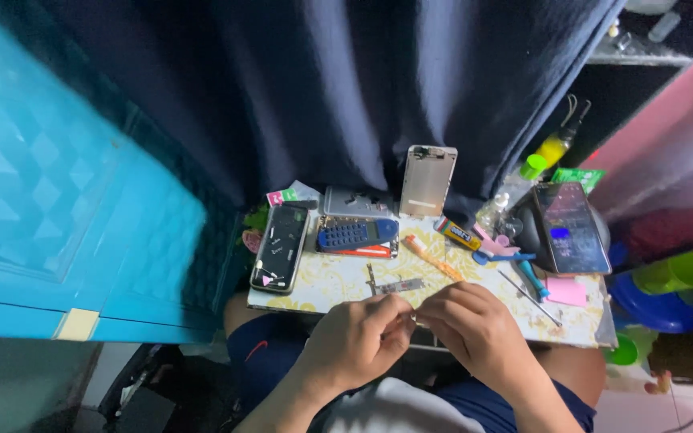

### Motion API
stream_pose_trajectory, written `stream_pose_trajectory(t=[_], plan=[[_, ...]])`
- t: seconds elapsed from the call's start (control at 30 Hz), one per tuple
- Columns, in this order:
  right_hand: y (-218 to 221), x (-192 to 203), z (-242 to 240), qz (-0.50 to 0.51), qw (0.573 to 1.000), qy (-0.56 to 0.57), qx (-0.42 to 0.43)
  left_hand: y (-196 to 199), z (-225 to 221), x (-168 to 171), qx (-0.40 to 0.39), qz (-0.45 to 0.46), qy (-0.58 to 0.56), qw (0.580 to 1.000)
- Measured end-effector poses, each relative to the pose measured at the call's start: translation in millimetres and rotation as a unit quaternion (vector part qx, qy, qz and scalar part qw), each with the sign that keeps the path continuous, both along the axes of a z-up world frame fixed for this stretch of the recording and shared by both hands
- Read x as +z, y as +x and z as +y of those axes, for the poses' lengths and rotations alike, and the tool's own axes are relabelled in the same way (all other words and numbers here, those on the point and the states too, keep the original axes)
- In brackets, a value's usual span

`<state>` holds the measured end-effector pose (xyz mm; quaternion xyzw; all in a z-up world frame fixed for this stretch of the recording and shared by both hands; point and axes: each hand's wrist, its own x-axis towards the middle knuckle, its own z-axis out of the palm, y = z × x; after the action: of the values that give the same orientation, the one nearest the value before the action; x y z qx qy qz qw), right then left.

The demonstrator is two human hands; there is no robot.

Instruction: A person uses a small tool to grind or file the edges of a small electronic circuit board at a repair bench.

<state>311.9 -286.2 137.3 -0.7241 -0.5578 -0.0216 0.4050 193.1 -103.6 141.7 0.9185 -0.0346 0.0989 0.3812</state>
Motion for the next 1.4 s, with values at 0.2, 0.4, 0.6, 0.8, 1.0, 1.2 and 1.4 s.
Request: stream_pose_trajectory(t=[0.2,0.4,0.6,0.8,1.0,1.2,1.4], plan=[[-2.5,-12.7,0.4,-0.03,0.999,0.003,0.028,-4.6,-2.5,-14.9,0.018,0.024,0.058,0.998],[-11.3,-39.3,-7.0,-0.047,0.998,0.021,0.024,-12.7,-13.1,-29.3,0.034,0.045,0.086,0.995],[-17.7,-68.0,-9.2,-0.02,0.999,0.022,0.037,-21.4,-17.3,-46.0,0.037,0.065,0.09,0.993],[-22.2,-71.0,-6.1,0.016,0.998,0.045,0.046,-26.6,-14.8,-47.3,0.034,0.072,0.071,0.994],[-22.4,-58.7,-2.9,0.145,0.988,0.031,0.043,-22.1,-3.1,-47.1,0.043,0.104,0.042,0.993],[-27.8,-68.2,-6.2,0.178,0.983,0.029,0.02,-27.1,-1.9,-49.3,0.037,0.095,0.046,0.994],[-38.0,-64.8,-9.3,0.135,0.99,0.036,-0.007,-29.3,-15.5,-49.5,0.045,0.097,0.043,0.993]])
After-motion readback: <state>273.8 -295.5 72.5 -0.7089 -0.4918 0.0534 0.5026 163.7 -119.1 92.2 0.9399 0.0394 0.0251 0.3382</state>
